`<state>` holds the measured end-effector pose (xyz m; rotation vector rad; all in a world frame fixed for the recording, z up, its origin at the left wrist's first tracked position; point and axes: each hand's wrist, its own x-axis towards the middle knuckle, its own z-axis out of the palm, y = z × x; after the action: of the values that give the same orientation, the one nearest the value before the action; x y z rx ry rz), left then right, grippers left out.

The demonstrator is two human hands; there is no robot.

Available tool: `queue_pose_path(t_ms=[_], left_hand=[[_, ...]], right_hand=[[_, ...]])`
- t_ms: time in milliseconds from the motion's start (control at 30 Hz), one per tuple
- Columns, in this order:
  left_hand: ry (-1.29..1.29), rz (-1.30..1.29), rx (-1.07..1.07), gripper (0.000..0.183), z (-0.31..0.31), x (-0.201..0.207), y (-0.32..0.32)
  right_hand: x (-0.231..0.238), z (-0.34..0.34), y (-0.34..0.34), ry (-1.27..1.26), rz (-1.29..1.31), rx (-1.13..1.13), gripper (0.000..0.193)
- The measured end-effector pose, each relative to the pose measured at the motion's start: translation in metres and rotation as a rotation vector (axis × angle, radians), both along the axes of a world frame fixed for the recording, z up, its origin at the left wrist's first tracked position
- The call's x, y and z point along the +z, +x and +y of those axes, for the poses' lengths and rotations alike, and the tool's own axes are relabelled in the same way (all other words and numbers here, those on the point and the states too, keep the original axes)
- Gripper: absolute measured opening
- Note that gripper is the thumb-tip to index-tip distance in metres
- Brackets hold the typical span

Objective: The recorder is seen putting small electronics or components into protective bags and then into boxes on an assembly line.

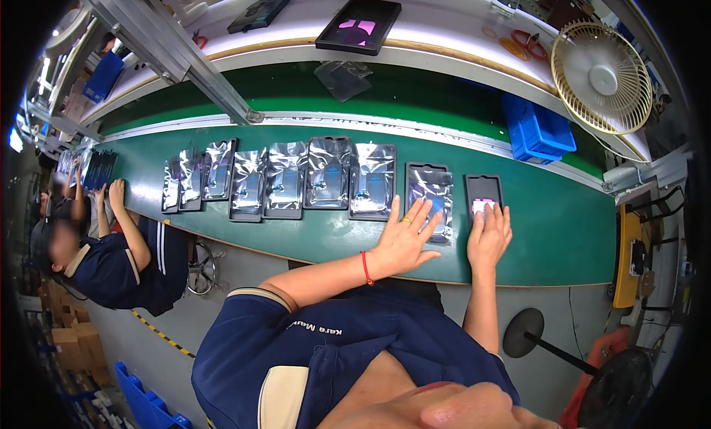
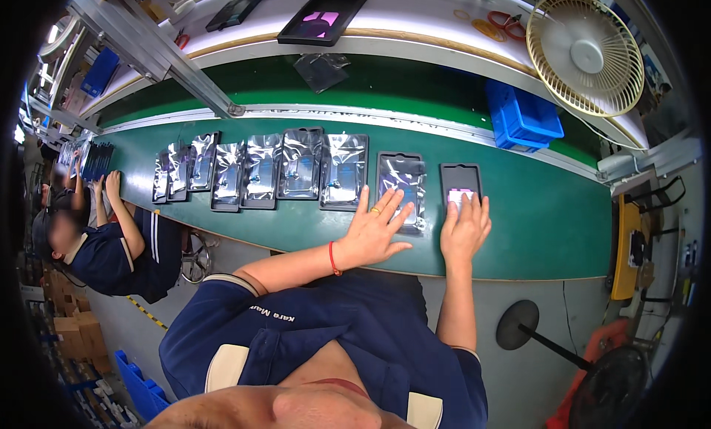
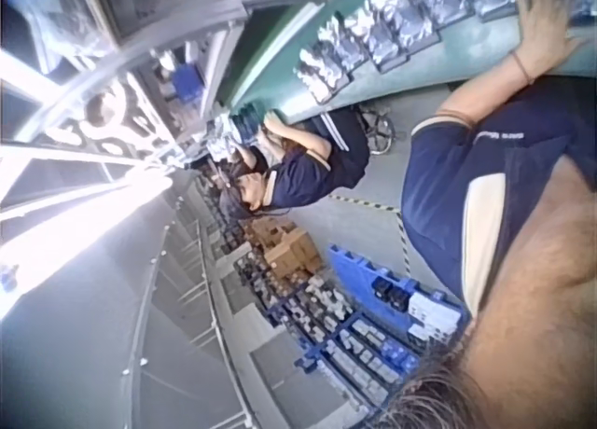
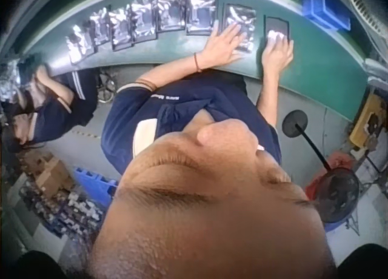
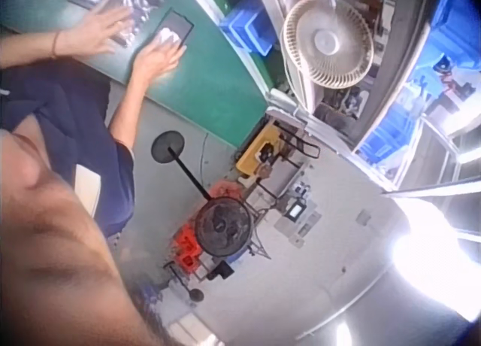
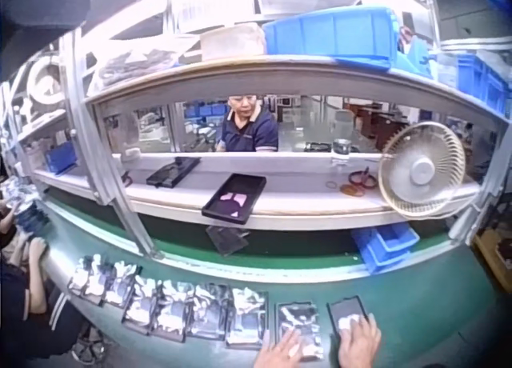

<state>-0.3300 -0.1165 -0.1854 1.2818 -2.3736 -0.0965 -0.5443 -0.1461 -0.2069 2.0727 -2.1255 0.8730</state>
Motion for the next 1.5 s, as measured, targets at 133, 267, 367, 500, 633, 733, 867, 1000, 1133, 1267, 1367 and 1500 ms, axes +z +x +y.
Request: queue_pose_path(t_ms=[133,267,367,500,633,733,867,1000,1133,1267,1367,1500], left_hand=[[0.02,-0.057,0.067,0.082,-0.008,-0.003,0.01],[0.035,-0.047,0.106,0.077,-0.008,-0.007,0.02],[0.057,0.002,0.123,0.07,-0.005,-0.005,0.027],[0.065,0.032,0.106,0.069,-0.006,-0.011,0.029],[0.069,0.065,0.125,0.068,-0.004,-0.01,0.03],[0.048,0.08,0.152,0.067,-0.005,-0.013,0.031],[0.056,0.089,0.137,0.068,-0.004,-0.011,0.032],[0.083,0.104,0.157,0.069,-0.003,-0.013,0.036],[0.072,0.107,0.141,0.068,-0.003,-0.013,0.033],[0.073,0.091,0.133,0.069,-0.004,-0.01,0.03],[0.061,0.08,0.15,0.069,-0.003,-0.014,0.032],[-0.006,0.087,0.141,0.069,-0.002,-0.017,0.033]], right_hand=[[0.008,0.007,0.033,0.035,-0.037,0.064,0.048],[0.059,-0.008,0.071,-0.14,0.218,0.081,0.056],[0.061,-0.071,0.105,-0.074,-0.025,0.52,0.05],[0.064,-0.159,0.195,0.118,0.015,0.659,0.042],[0.055,-0.249,0.287,0.149,0.026,0.442,0.066],[0.037,-0.291,0.318,0.164,0.088,0.27,0.073],[0.045,-0.318,0.293,0.366,-0.087,0.437,0.071],[0.077,-0.276,0.223,0.545,-0.186,0.477,0.055],[0.049,-0.187,0.065,0.189,-0.849,0.467,0.041],[-0.015,-0.089,-0.028,-0.023,-0.775,0.118,0.044],[0.014,-0.033,0.016,0.14,-0.472,-0.113,0.052],[-0.001,-0.015,0.027,-0.025,-0.019,-0.001,0.052]])
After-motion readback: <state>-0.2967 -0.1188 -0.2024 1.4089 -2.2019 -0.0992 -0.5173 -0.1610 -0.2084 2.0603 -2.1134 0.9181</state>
